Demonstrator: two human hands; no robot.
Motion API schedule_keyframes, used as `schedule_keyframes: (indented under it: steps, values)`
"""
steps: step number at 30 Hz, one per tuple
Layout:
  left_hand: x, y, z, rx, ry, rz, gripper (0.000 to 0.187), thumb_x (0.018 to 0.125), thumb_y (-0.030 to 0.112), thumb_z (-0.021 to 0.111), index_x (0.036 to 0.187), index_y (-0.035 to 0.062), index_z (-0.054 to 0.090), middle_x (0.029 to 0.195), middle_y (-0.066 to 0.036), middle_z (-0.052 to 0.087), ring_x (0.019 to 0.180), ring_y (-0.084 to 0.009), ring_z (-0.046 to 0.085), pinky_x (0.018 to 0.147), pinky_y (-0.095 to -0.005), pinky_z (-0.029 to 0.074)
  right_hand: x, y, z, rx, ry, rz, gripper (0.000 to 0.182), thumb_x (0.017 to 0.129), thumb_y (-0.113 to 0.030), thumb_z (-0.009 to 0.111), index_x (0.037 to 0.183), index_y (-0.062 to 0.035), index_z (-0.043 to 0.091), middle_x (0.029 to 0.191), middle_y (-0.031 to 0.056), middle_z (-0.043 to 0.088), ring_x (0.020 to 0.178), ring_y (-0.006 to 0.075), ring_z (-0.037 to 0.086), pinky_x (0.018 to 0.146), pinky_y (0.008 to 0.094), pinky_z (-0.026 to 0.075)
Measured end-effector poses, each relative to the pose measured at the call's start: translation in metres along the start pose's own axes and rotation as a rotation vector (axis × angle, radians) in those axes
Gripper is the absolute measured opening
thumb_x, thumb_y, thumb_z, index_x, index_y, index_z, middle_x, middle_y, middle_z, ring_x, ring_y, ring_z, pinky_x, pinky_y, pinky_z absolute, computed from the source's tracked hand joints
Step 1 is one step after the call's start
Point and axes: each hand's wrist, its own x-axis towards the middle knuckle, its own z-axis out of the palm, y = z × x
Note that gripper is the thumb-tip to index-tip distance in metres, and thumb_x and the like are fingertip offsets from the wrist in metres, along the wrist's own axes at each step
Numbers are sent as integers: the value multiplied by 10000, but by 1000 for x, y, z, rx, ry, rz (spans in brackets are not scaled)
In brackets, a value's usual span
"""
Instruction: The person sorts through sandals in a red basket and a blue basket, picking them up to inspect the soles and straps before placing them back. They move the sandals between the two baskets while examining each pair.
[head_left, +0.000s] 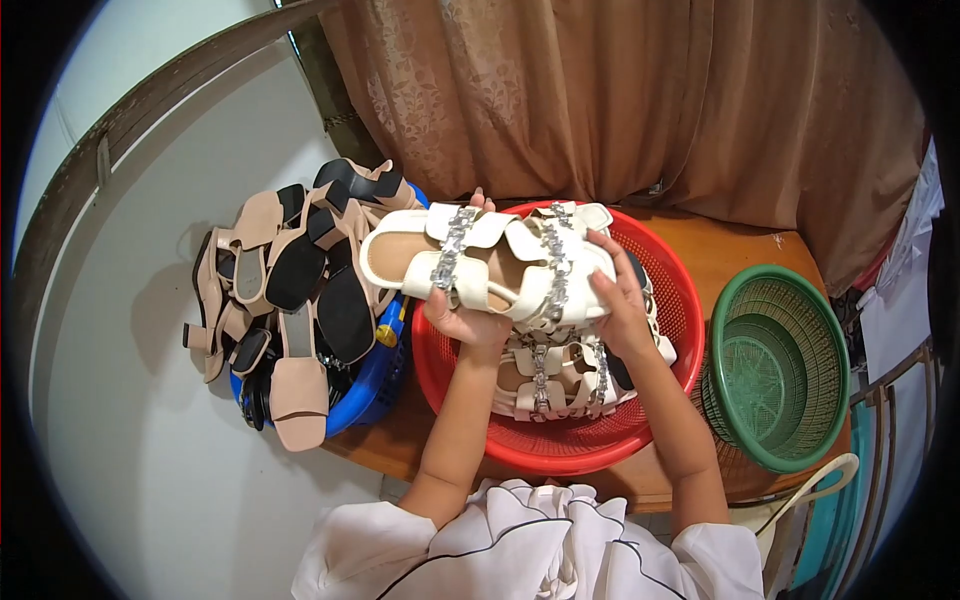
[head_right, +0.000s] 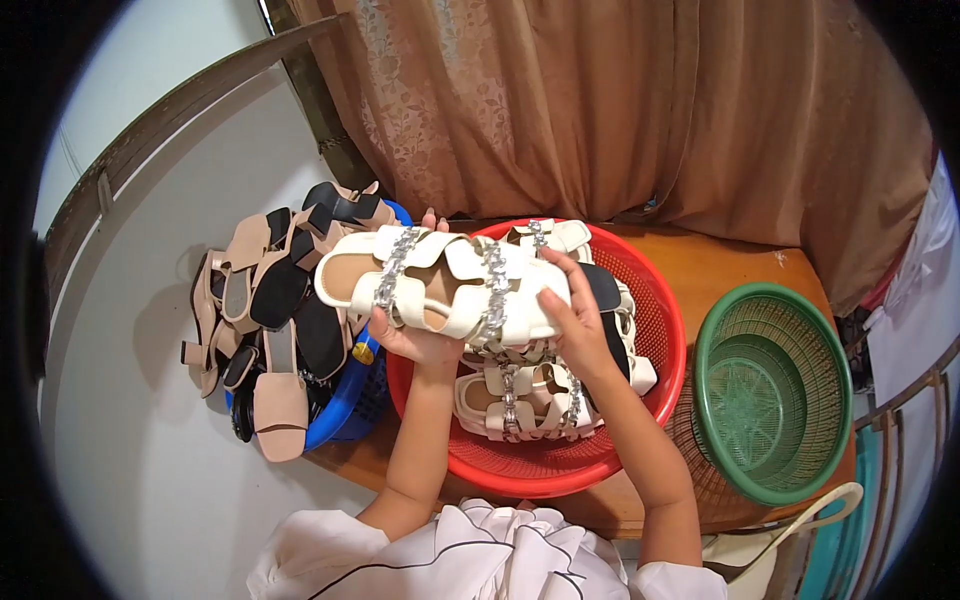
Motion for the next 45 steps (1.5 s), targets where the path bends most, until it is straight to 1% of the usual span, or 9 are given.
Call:
schedule_keyframes:
  steps: [4,9,16,24,29,33,37,40,45]
  values:
    - [4,3,1,-86,5,38,824,799,587,376,1363,32,143,1364,-202,264,1241,-324,306,1039,-440,222,8,-13,-6,-115,179,-237,444,850,-197,465,1236,-5,358,1155,135,486,1059,194,493,910,301,391]
    - [7,8,-7,286,26,64,680,868,509,305,1302,-14,287,1300,-196,362,1186,-311,384,994,-423,308,11,-29,-29,-208,302,-381,380,887,-252,360,1152,12,426,1080,127,521,1008,185,513,873,292,401]
    - [11,21,-42,88,-177,19,684,848,519,335,1306,12,309,1289,-207,370,1197,-326,357,993,-471,278,-19,-54,-32,-328,315,-321,322,889,-188,373,1116,25,457,1052,127,544,956,161,538,848,274,413]
    - [14,38,-45,22,-30,119,602,865,480,320,1257,25,365,1201,-165,458,1105,-289,447,930,-408,344,-90,-32,-33,-481,482,-42,252,919,-196,392,1090,-33,480,979,53,541,877,102,511,781,236,414]
    - [14,34,-50,59,-6,91,606,854,485,340,1259,36,377,1187,-145,475,1078,-278,463,918,-414,348,-84,-2,-38,-709,322,156,254,933,-232,378,1116,-68,444,978,34,476,878,81,446,762,215,380]
    - [15,30,-53,71,-1,75,580,864,450,342,1250,19,380,1165,-152,482,1054,-273,478,888,-384,390,-78,8,-30,-557,182,373,474,884,-182,496,1260,-56,236,1171,109,390,1015,198,452,801,320,478]
    - [15,29,-55,60,21,78,562,862,425,358,1242,12,386,1152,-160,486,1032,-274,494,881,-381,400,-92,9,-39,-832,193,230,707,787,-123,635,1328,-88,181,1309,151,225,1148,287,401,822,344,485]
    - [15,29,-53,44,19,82,560,861,422,358,1238,9,390,1140,-157,492,1026,-272,495,882,-377,398,-99,3,-32,-1140,80,128,693,775,-110,644,1319,-97,216,1330,149,187,1168,318,387,839,385,484]
    - [14,25,-52,72,43,52,550,857,422,363,1222,13,404,1121,-146,499,1020,-261,498,875,-365,397,-98,11,-38,-1179,63,178,456,779,-103,623,1175,-34,407,1233,170,365,1110,311,450,821,356,484]
